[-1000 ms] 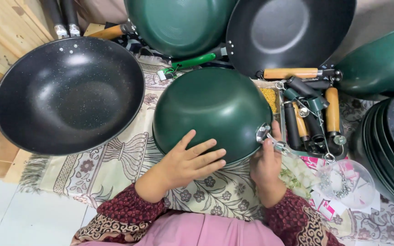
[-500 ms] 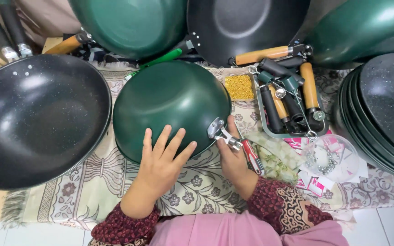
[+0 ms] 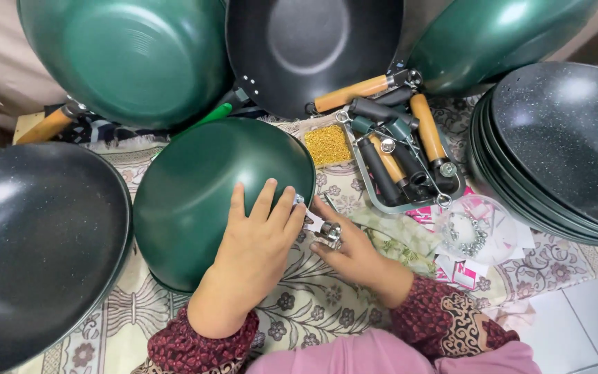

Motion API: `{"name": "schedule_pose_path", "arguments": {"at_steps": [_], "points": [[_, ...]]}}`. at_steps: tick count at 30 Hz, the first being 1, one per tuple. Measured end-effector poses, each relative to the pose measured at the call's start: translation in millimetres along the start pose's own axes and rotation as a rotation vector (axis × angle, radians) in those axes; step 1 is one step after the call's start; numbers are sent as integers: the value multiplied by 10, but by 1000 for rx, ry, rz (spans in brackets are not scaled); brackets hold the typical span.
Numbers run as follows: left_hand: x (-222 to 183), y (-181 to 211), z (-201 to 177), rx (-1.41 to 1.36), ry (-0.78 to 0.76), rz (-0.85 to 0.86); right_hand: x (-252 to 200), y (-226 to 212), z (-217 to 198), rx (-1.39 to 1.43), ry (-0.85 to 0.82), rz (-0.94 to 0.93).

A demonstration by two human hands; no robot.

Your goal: Attaching wooden handles to various metal woks and pans using a screwdriver and screws.

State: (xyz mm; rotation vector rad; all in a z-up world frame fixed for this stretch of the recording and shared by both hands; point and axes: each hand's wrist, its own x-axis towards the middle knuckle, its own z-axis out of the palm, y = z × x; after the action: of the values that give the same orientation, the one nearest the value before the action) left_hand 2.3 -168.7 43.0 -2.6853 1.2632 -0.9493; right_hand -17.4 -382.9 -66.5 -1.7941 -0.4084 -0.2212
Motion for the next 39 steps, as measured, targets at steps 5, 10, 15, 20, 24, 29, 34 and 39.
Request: {"name": "schedule_pose_path", "arguments": {"at_steps": [5,10,15,20,24,29,34,39], "points": [[27,-81,29,-1,-112,-19,183,-192,-440,-286,-203,-92],[-34,-138,111,-48,-124,1,337,-89,-672,-324,-12,-112],[-67,-124,182,-78,-195,45,367,370,-863,-726,314,-115],[-81,-130,194,-63,-139,49,304,513,-839,-949,172,38],[-92,-148,181,-59,-133,47,307,565,-856,-1011,111,132],[-84,-161,164,-67,-90,34,291,576,-850,-1034,113,146],[-111,-165,178,-122,-99,5,283,690,-839,-1114,114,128],[-85,-182,133,-98,-112,-43,277,654,-819,-1147,114,131]]}}
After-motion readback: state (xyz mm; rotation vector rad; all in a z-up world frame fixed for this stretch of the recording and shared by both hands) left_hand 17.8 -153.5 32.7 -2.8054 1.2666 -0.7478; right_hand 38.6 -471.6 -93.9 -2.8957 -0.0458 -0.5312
